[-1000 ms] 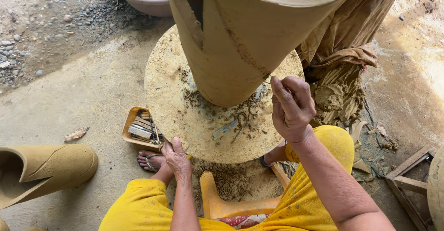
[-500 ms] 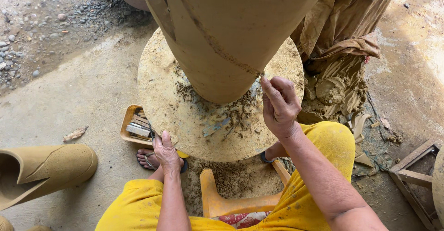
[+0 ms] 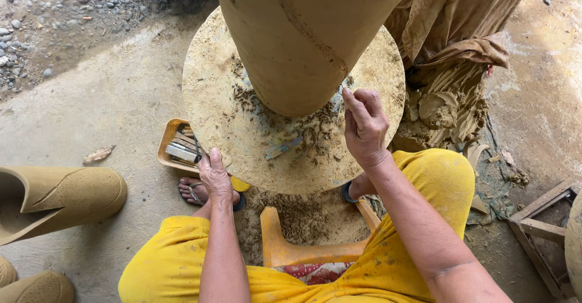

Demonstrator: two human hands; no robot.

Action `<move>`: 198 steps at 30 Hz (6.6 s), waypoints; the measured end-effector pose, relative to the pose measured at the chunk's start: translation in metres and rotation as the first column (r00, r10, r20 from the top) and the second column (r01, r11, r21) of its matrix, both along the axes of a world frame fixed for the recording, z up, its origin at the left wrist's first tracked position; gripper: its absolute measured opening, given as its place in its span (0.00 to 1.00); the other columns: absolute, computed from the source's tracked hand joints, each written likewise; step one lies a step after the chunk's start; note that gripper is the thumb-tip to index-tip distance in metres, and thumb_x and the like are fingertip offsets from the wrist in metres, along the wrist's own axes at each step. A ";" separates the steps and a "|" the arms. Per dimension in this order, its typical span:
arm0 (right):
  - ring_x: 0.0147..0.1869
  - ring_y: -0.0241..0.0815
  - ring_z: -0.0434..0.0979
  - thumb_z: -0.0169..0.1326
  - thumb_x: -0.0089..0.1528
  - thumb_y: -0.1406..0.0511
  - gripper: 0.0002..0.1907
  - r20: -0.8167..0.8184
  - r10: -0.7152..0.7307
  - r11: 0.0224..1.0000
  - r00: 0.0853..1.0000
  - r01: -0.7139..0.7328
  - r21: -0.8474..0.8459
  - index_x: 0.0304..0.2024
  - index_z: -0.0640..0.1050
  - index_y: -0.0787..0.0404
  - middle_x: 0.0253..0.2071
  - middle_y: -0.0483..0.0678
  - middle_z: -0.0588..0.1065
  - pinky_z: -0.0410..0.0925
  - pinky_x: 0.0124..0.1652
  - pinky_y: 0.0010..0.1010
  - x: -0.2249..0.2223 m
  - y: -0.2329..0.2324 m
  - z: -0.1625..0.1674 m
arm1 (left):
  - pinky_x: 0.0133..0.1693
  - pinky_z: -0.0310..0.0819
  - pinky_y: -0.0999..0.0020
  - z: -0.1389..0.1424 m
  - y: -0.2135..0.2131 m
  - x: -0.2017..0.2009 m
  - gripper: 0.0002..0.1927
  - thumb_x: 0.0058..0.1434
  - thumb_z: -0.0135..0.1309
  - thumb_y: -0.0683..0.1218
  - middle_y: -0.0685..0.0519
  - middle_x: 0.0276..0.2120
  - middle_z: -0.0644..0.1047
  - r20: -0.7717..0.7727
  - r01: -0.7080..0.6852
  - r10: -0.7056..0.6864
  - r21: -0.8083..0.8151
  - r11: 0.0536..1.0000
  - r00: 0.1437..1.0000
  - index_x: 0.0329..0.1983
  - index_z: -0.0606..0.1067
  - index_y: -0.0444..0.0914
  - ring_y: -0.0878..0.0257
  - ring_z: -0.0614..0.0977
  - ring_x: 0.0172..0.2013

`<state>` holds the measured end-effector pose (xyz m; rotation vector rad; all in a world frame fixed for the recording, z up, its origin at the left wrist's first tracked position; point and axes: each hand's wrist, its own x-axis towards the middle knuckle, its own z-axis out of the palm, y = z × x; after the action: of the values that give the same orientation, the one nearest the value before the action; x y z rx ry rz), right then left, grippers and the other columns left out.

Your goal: The person sits on a low stool and uses a small metal tool to scrape and smooth the exterior surface of a tall clay pot on a rotating wheel. They rotate the wheel with their left hand while shaping the pot with their right hand. Later, they pick up a container of tools and select a different tool.

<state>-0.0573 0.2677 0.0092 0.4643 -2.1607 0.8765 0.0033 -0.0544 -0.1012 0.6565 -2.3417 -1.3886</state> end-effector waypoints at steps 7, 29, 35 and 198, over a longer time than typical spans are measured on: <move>0.48 0.46 0.79 0.58 0.64 0.80 0.18 0.022 -0.009 1.000 1.000 0.008 0.015 0.55 0.79 0.64 0.45 0.52 0.76 0.76 0.45 0.34 0.000 0.001 -0.022 | 0.56 0.66 0.53 -0.006 -0.001 0.000 0.34 0.72 0.42 0.63 0.35 0.52 0.73 -0.015 -0.012 0.013 0.058 0.998 1.000 0.68 0.68 0.33 0.44 0.75 0.53; 0.25 0.37 0.77 0.53 0.65 0.72 0.12 0.635 0.697 0.465 0.333 0.463 -0.754 0.52 0.77 0.71 0.33 0.55 0.77 0.76 0.27 0.29 -0.010 0.015 -0.014 | 0.54 0.71 0.62 -0.010 -0.008 0.005 0.35 0.71 0.43 0.63 0.38 0.51 0.80 -0.009 0.031 -0.030 0.119 0.992 1.000 0.67 0.69 0.30 0.52 0.79 0.49; 0.21 0.34 0.72 0.55 0.65 0.73 0.05 0.500 0.784 0.301 0.367 0.479 -0.824 0.42 0.79 0.72 0.28 0.53 0.76 0.67 0.21 0.22 -0.025 0.030 -0.039 | 0.56 0.68 0.62 -0.011 -0.010 0.000 0.35 0.74 0.44 0.62 0.39 0.55 0.78 -0.031 0.056 -0.052 0.121 0.991 0.998 0.68 0.66 0.28 0.53 0.78 0.52; 0.27 0.34 0.74 0.49 0.67 0.76 0.13 0.416 0.607 0.291 0.677 0.298 -0.909 0.54 0.75 0.74 0.33 0.52 0.75 0.68 0.21 0.20 0.055 0.018 0.035 | 0.59 0.68 0.60 -0.005 0.139 0.096 0.35 0.66 0.58 0.54 0.45 0.59 0.65 -0.182 -0.013 0.149 0.592 0.806 0.972 0.64 0.52 0.36 0.58 0.69 0.57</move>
<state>-0.0021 0.2859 0.0437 -0.4076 -1.6224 2.6468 0.0996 0.0843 -0.1061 0.7037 -1.6717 -2.0502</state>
